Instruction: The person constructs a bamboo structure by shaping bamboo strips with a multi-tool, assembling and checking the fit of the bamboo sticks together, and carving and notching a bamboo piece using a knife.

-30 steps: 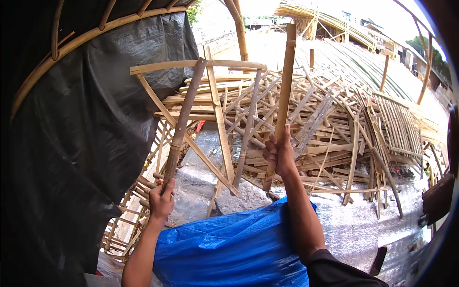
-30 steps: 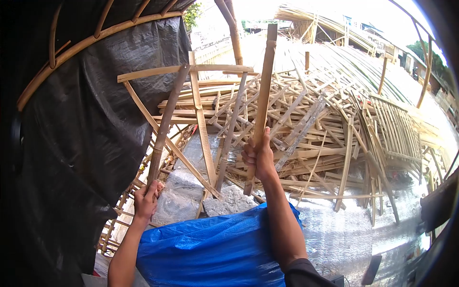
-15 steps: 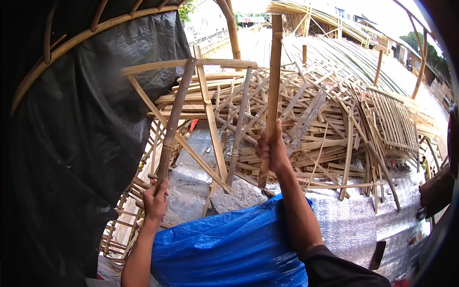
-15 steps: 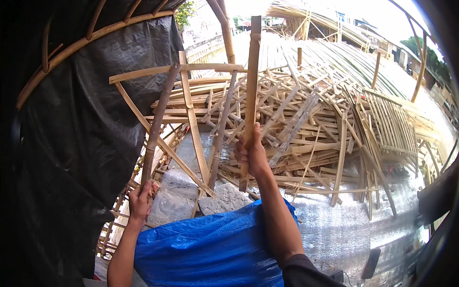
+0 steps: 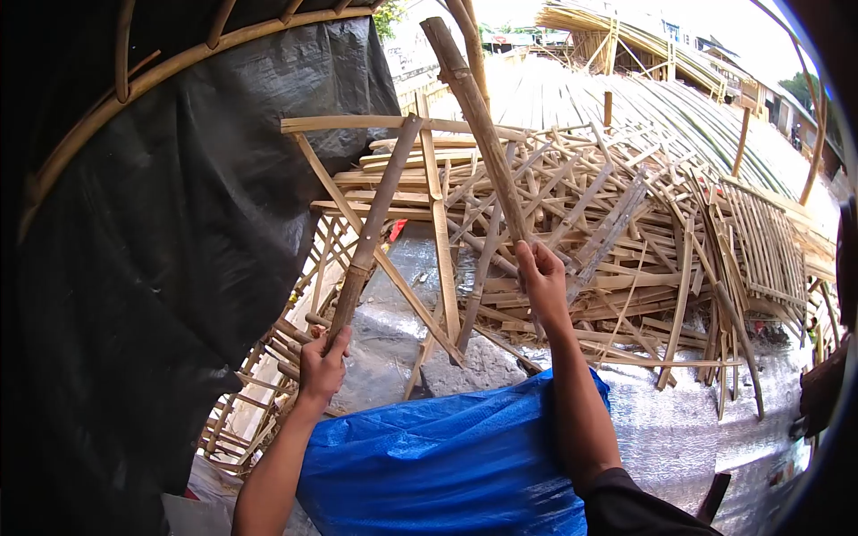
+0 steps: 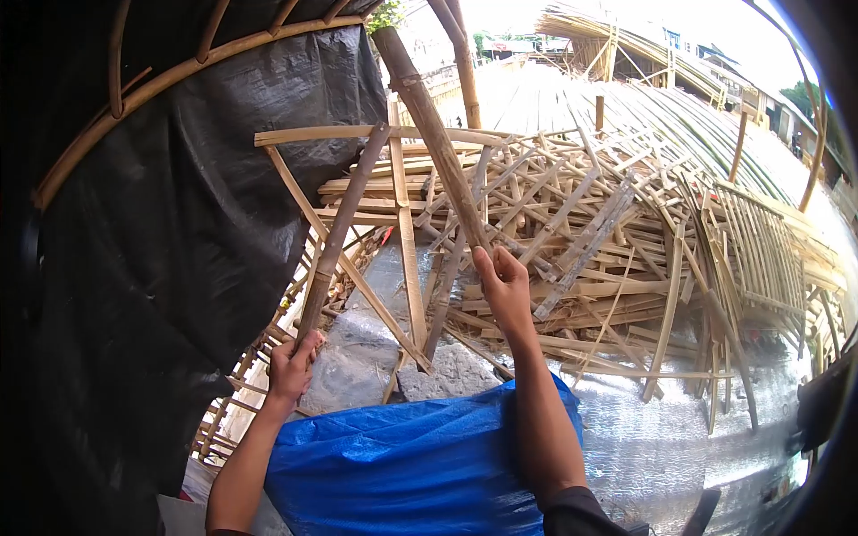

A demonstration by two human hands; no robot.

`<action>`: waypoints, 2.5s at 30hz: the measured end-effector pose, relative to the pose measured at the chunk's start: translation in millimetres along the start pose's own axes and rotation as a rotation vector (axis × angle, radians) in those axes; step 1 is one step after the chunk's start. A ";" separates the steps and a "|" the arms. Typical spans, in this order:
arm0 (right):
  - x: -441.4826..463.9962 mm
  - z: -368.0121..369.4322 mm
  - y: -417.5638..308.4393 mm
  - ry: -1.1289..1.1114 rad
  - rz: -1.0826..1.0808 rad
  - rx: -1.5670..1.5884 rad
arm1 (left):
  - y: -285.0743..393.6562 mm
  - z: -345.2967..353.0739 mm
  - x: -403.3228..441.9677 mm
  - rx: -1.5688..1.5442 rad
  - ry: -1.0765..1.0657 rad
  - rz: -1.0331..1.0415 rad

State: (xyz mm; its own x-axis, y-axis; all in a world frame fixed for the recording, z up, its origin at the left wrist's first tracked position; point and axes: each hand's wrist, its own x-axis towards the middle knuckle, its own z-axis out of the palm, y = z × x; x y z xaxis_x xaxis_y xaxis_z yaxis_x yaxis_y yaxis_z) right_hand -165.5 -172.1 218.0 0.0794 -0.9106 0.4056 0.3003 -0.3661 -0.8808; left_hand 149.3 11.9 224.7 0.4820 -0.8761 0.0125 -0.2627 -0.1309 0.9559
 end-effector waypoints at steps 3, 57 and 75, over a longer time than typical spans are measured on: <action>-0.6 4.2 1.9 0.084 -0.048 -0.069 | -2.6 0.2 1.1 0.005 -0.010 -0.031; 6.8 -25.2 -4.1 0.356 0.176 0.134 | -47.7 70.4 89.4 0.765 -0.372 -0.029; -40.5 82.7 12.8 -0.506 0.317 -0.067 | 129.4 92.9 57.1 -0.363 -0.529 0.358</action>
State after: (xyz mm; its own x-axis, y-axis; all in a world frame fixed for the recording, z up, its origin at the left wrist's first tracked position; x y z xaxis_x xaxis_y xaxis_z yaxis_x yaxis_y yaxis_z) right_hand -86.2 -124.0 210.5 0.6030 -0.7790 0.1722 0.1290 -0.1178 -0.9846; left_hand 65.2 -98.3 321.8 -0.0736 -0.9551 0.2869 0.0095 0.2870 0.9579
